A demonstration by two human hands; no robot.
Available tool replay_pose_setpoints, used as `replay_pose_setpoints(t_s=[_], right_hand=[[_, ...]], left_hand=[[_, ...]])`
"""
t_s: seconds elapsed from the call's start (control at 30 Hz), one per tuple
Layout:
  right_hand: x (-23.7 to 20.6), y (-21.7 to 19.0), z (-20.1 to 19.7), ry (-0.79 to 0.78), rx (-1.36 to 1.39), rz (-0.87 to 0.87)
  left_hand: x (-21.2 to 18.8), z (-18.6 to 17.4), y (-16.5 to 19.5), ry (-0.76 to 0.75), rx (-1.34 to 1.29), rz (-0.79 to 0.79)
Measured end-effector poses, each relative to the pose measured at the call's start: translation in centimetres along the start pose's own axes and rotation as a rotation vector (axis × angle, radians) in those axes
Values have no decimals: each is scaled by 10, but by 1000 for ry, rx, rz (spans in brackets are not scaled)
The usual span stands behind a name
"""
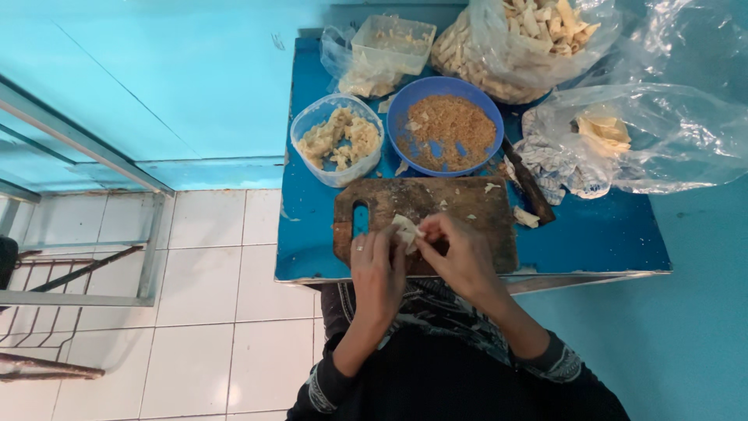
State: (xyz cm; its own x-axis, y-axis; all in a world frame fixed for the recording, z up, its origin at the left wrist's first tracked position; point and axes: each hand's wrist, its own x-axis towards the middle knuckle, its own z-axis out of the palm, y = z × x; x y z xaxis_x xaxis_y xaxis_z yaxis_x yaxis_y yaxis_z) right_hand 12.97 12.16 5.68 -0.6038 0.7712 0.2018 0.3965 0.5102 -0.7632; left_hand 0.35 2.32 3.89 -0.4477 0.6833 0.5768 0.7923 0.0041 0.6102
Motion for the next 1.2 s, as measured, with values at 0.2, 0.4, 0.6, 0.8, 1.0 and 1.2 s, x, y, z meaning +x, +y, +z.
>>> replay_pose_setpoints(t_s=[0.2, 0.4, 0.6, 0.8, 1.0, 1.2], right_hand=[[-5, 1, 6, 0, 194, 56], [-8, 2, 6, 60, 37, -199], [-10, 0, 6, 107, -278, -405], [-5, 5, -11, -49, -251, -454], [21, 18, -8, -118, -256, -436], [51, 26, -5, -252, -270, -188]], left_hand=[[-7, -1, 1, 28, -102, -34], [-8, -11, 3, -52, -19, 72], [-10, -24, -1, -213, 112, 173], [1, -19, -14, -203, 13, 147], [8, -22, -20, -157, 9, 133], [22, -14, -22, -130, 32, 39]])
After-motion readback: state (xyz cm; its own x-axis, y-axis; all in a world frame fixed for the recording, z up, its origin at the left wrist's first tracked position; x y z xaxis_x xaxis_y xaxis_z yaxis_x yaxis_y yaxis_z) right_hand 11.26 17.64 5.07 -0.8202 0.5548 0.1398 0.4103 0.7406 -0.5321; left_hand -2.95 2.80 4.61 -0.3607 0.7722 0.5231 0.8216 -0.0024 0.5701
